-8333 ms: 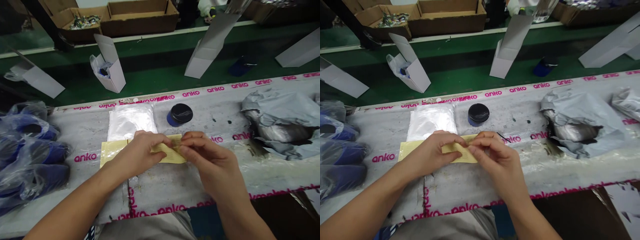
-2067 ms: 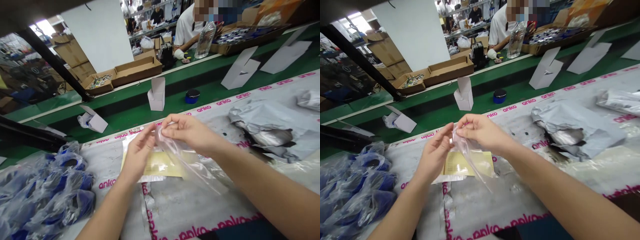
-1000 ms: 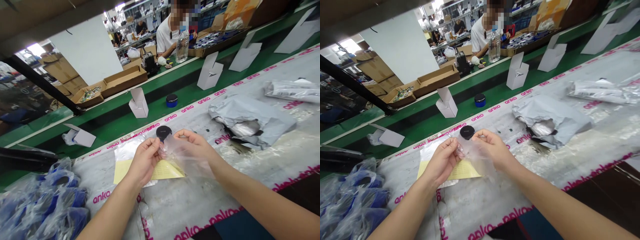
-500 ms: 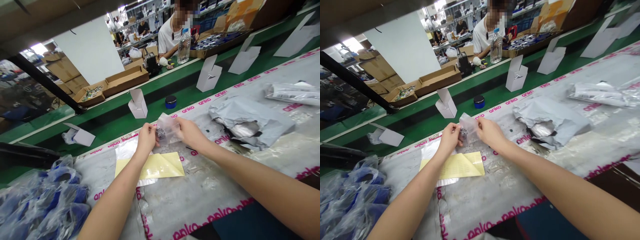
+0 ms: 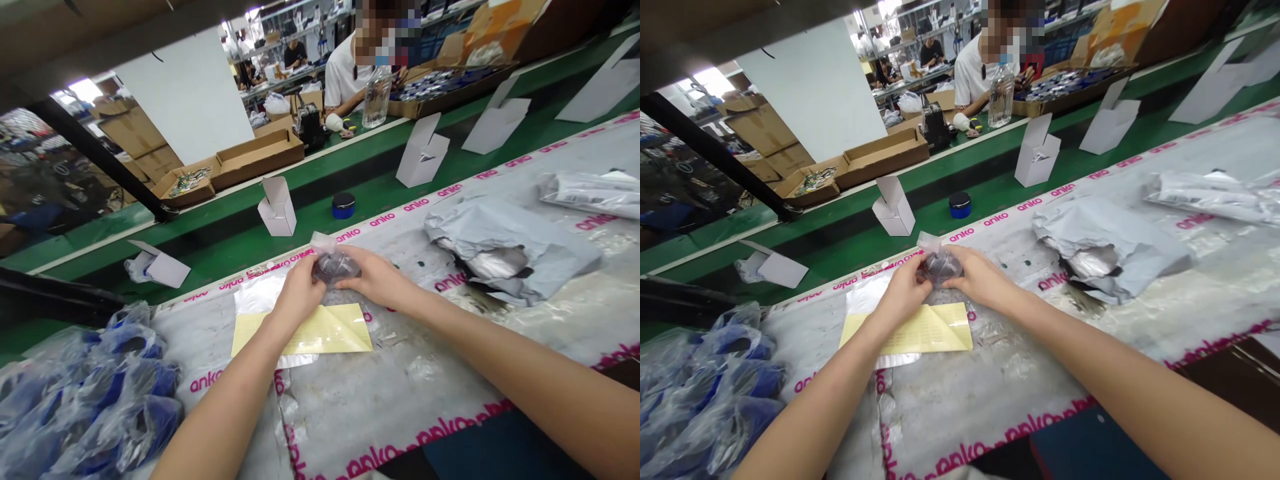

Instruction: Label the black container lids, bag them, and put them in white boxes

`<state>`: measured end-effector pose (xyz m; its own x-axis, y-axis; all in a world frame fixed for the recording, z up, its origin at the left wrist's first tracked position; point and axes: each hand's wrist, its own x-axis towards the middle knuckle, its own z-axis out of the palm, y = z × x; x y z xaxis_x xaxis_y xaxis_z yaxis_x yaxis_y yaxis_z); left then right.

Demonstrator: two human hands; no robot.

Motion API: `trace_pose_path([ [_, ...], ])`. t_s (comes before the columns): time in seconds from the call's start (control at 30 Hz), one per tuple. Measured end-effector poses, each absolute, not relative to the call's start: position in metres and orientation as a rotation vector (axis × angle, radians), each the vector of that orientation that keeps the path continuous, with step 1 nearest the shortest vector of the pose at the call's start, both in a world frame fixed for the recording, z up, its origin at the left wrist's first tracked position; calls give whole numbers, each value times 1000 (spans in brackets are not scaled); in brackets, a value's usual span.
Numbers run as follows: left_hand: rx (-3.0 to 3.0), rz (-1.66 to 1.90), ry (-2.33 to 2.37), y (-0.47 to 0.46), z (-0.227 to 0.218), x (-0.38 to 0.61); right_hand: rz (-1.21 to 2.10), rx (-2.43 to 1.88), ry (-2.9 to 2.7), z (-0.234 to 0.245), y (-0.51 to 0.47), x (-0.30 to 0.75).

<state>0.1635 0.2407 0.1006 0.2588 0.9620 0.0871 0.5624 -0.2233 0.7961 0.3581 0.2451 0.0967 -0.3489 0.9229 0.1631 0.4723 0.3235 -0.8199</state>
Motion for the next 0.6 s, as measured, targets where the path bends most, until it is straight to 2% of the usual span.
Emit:
trace_pose_path([
  [0.17, 1433, 897, 1270, 240, 115, 163, 1195, -1207, -1614, 118, 249, 347],
  [0.4, 1095, 757, 1374, 225, 140, 158, 1276, -1282, -1595, 122, 256, 332],
  [0.5, 1196, 714, 1375, 227, 137, 153, 1293, -1237, -1668, 118, 259, 326],
  [0.6, 1454, 717, 1510, 235, 133, 146, 1155, -1242, -1858, 121, 260, 325],
])
